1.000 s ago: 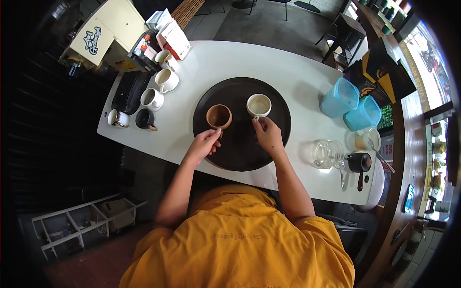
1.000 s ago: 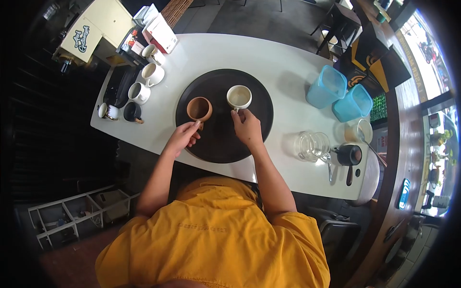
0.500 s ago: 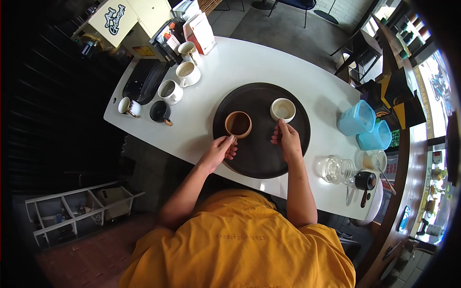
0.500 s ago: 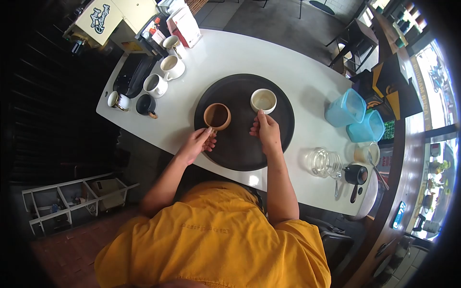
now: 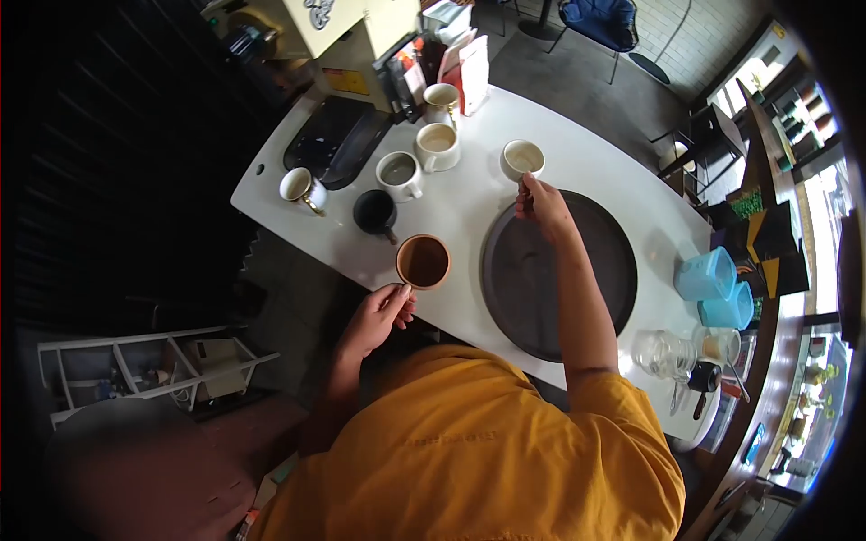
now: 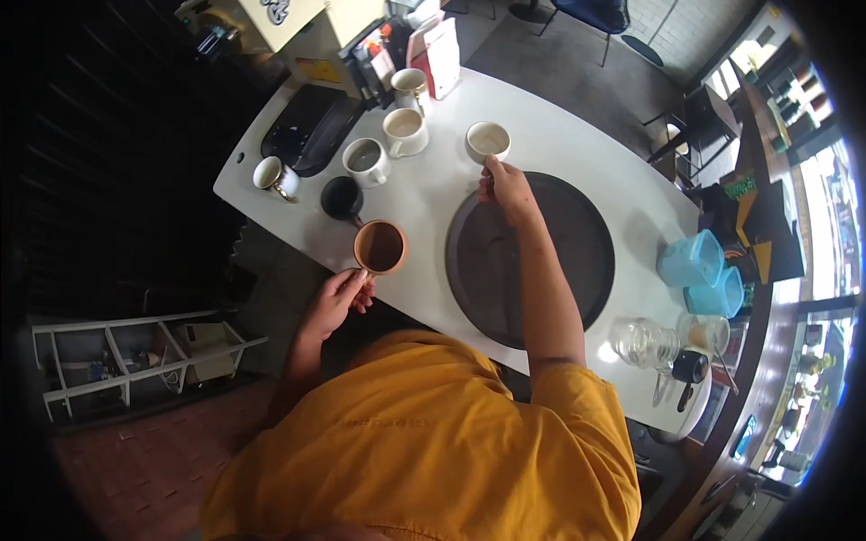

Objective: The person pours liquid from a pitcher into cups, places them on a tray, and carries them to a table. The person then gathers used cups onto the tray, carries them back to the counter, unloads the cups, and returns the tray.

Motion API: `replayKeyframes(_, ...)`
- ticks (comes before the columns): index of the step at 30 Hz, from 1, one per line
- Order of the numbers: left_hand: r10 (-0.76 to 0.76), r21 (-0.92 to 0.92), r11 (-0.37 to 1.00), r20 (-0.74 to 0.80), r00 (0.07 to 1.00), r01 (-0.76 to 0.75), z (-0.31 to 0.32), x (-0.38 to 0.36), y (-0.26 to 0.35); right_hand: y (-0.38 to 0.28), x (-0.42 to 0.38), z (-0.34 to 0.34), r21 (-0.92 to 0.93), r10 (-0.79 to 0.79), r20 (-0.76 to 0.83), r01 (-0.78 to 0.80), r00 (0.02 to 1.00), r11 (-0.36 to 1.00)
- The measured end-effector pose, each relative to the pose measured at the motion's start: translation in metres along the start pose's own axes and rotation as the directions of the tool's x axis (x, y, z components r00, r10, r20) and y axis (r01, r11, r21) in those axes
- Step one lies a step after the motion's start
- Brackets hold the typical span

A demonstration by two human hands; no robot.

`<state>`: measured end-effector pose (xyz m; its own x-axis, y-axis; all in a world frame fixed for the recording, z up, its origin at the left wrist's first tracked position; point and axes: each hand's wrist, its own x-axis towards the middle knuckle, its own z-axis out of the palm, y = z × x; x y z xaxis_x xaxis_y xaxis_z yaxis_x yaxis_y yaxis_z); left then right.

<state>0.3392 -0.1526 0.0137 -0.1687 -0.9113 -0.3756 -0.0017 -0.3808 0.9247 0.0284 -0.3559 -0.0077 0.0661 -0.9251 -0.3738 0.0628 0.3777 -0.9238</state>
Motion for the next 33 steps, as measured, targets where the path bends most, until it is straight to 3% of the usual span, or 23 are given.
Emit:
replayKeyframes(4, -0.069, -0.02, 0.998, -0.085, 0.994, 0.067, -0.045, -0.02, -0.019, 0.009, 0.047, 0.029, -0.021, 0.056, 0.054, -0.055, 0.997, 0.998)
replayKeyframes(7, -0.06, -0.029, 0.998, -0.118, 0.991, 0.057, -0.066, -0.028, -0.028, 0.01, 0.06, 0.042, -0.043, 0.069, -0.005, -0.069, 0.998, 0.997)
replayKeyframes(18, -0.111, -0.127, 0.989, -0.317, 0.942, 0.074, -0.105, -0.016, -0.041, 0.015, 0.088, 0.064, -0.099, 0.102, -0.022, -0.103, 0.995, 0.99)
replayKeyframes(24, -0.12, -0.139, 0.987, -0.344, 0.931, 0.076, -0.121, 0.003, -0.044, 0.016, 0.09, 0.068, -0.143, 0.071, -0.01, -0.072, 0.997, 0.987)
replayKeyframes(33, -0.123, -0.121, 0.989, -0.334, 0.935, 0.087, -0.131, 0.025, -0.043, 0.008, 0.066, 0.073, -0.265, 0.002, -0.185, -0.052, 0.983, 0.963)
